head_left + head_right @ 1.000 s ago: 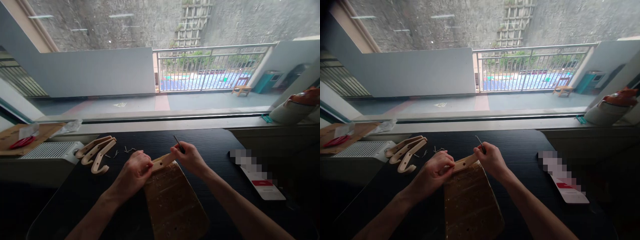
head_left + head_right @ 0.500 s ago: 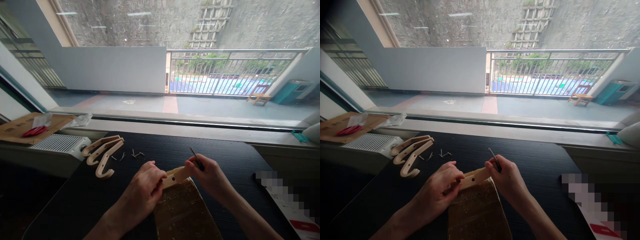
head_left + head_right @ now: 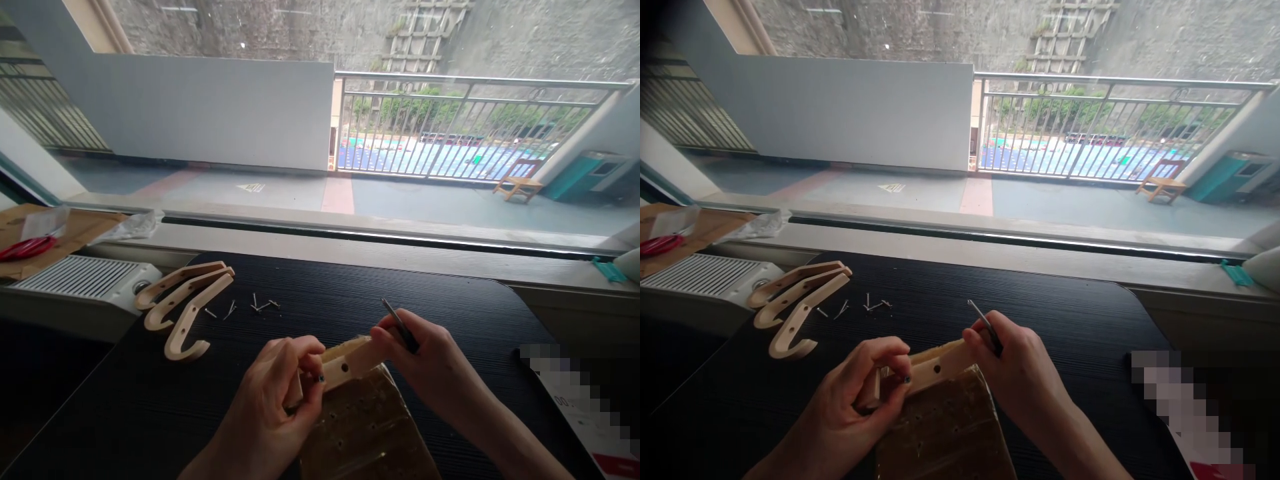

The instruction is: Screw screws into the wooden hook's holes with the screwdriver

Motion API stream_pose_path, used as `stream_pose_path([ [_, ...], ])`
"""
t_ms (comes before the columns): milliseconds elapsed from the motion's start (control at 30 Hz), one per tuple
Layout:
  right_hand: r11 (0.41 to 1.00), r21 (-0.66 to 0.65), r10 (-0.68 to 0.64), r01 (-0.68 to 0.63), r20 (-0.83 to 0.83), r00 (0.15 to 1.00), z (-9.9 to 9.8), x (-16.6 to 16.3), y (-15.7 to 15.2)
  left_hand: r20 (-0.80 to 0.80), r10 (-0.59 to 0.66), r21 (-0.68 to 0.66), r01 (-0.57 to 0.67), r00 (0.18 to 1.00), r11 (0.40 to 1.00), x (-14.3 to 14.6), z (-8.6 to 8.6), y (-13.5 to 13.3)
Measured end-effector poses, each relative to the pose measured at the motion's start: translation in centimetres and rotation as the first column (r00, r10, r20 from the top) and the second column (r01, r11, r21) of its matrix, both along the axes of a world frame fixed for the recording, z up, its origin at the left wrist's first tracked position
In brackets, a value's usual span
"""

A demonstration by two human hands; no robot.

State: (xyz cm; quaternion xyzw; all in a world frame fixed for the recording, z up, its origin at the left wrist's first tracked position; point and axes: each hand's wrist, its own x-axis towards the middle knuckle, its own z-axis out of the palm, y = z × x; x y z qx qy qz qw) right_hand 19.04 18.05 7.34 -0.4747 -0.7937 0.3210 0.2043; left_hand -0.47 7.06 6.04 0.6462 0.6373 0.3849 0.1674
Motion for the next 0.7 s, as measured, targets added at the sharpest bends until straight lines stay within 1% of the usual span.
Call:
stream_pose_path([
  [167, 0.999, -0.037, -0.003, 0.003, -0.006, 1.0, -0.2, 0.1, 0.0, 0.086, 0.006, 0.02, -0.008, 0.996, 1.0, -0.1, -0.7, -0.2],
  [333, 0.999, -0.037, -0.014, 0.016, 0.049, 0.999, 0.1, 0.1, 0.3, 0.189, -0.008, 0.029, 0.002, 0.982, 1.0, 0.0, -0.9, -0.4],
  [433, 1.0, -0.005, -0.016, 0.016, 0.094, 0.995, 1.0, 1.4, 0.6, 0.221, -0.022, 0.045, 0.012, 0.975, 0.999, -0.1, -1.0, -0.4],
  [533, 0.996, 0.089, -0.026, 0.013, 0.153, 0.988, 2.5, 3.2, 0.6, 0.23, -0.025, 0.031, 0.018, 0.973, 0.999, -0.1, -0.9, -0.4],
  [600, 0.988, 0.133, 0.043, -0.074, 0.223, 0.974, 3.9, 3.8, 0.3, 0.223, -0.023, 0.004, 0.023, 0.975, 1.0, -0.1, -0.8, -0.3],
  [667, 0.96, 0.161, 0.179, -0.229, 0.276, 0.944, 5.3, 3.6, -0.4, 0.226, -0.033, -0.015, 0.037, 0.974, 0.999, -0.1, -0.7, -0.3],
  [700, 0.927, 0.177, 0.271, -0.331, 0.292, 0.917, 5.9, 3.2, -0.7, 0.234, -0.043, -0.017, 0.048, 0.971, 0.999, -0.1, -0.8, -0.2],
])
